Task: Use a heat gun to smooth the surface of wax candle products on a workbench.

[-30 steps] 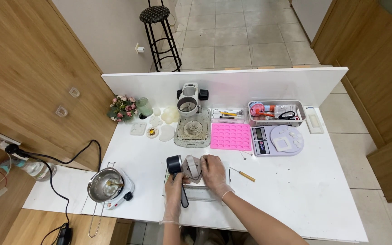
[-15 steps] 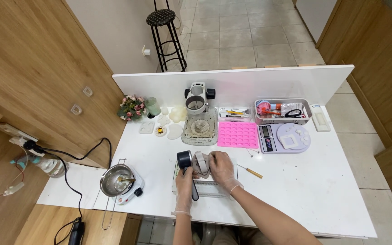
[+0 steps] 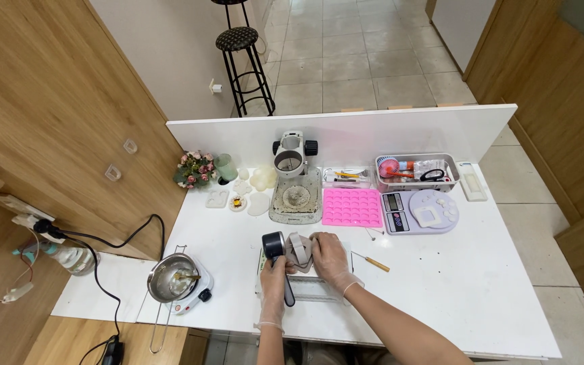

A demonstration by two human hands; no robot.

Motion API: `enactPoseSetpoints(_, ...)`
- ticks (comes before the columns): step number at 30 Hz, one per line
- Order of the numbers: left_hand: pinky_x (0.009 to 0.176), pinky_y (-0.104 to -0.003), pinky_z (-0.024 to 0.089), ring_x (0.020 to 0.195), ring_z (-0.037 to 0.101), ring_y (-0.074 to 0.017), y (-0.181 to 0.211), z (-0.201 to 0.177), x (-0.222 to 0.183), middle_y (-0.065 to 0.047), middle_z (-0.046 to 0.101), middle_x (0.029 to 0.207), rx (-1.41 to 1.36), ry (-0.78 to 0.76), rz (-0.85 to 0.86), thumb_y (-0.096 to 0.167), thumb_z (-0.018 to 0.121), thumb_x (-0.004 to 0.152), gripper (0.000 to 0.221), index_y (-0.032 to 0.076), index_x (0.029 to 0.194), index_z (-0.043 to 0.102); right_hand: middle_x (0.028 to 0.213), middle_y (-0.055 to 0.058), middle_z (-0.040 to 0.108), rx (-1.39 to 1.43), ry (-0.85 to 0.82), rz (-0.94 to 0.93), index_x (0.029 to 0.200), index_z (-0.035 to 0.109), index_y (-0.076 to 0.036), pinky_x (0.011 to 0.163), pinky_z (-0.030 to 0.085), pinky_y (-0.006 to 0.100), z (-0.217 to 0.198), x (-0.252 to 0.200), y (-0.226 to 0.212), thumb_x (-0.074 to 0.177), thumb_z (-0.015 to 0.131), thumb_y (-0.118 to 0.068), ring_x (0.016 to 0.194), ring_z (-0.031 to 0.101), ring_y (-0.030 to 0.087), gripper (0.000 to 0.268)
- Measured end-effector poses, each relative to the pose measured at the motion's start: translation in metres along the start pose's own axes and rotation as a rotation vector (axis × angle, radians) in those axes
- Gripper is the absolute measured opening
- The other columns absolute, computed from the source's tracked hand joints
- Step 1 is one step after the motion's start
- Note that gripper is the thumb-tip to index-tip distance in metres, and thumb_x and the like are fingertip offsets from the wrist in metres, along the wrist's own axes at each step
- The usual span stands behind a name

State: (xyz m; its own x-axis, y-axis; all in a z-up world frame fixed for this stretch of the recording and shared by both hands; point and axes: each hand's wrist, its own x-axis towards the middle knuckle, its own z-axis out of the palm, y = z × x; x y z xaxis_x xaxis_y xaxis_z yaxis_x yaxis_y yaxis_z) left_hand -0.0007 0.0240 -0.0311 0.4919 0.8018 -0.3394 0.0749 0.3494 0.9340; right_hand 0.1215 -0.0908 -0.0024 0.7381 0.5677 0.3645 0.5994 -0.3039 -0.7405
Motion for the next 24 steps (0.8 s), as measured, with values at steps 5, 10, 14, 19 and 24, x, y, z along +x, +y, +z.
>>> enactPoseSetpoints(5,0.075,-0.031,0.052,0.073,0.067,-0.018,0.012,0.002,-0.009,-0.011,0.071,0.084,0.003,0.0,-0.027,0.021,0.063,0.09,0.027,-0.004,0.102,0.067,0.099,0.017,0.069,-0.011,-0.005,0.007,0.103,0.066,-0.004,0.092,0.048,0.048,0.001,0.002,-0.003,0.097,0.052,-0.018,0.103,0.061,0.036,0.02)
enactPoseSetpoints(10,0.075,-0.031,0.053,0.073,0.068,-0.0185,0.011,0.001,-0.009,-0.011,0.071,0.085,0.009,0.0,-0.049,0.021,0.062,0.091,0.027,-0.003,0.103,0.065,0.1,0.018,0.069,-0.028,-0.004,-0.018,0.104,0.066,-0.004,0.092,0.048,0.048,0.003,0.0,0.001,0.097,0.052,-0.017,0.103,0.061,0.037,0.02)
enactPoseSetpoints(14,0.073,-0.032,0.054,0.073,0.067,-0.0188,-0.002,0.0,-0.003,-0.011,0.071,0.085,-0.045,-0.019,0.025,0.02,0.062,0.091,0.028,-0.005,0.104,0.065,0.101,0.018,0.069,-0.016,0.013,-0.045,0.105,0.066,-0.004,0.091,0.048,0.049,0.004,-0.002,0.006,0.098,0.053,-0.018,0.103,0.061,0.038,0.02)
enactPoseSetpoints(19,0.073,-0.031,0.053,0.074,0.068,-0.0177,0.014,0.001,-0.017,-0.01,0.071,0.086,-0.038,-0.02,0.046,0.019,0.062,0.092,0.029,-0.007,0.106,0.065,0.101,0.018,0.069,-0.033,-0.01,-0.033,0.105,0.067,-0.005,0.091,0.048,0.049,0.006,-0.002,0.009,0.098,0.054,-0.018,0.103,0.06,0.038,0.02)
enactPoseSetpoints(24,0.075,-0.03,0.053,0.074,0.068,-0.0177,0.021,0.002,-0.022,-0.011,0.07,0.084,-0.073,-0.049,0.002,0.019,0.061,0.094,0.024,-0.004,0.1,0.064,0.1,0.017,0.069,-0.05,-0.001,-0.023,0.104,0.067,-0.004,0.092,0.048,0.049,0.004,-0.001,0.003,0.098,0.053,-0.017,0.102,0.06,0.038,0.02)
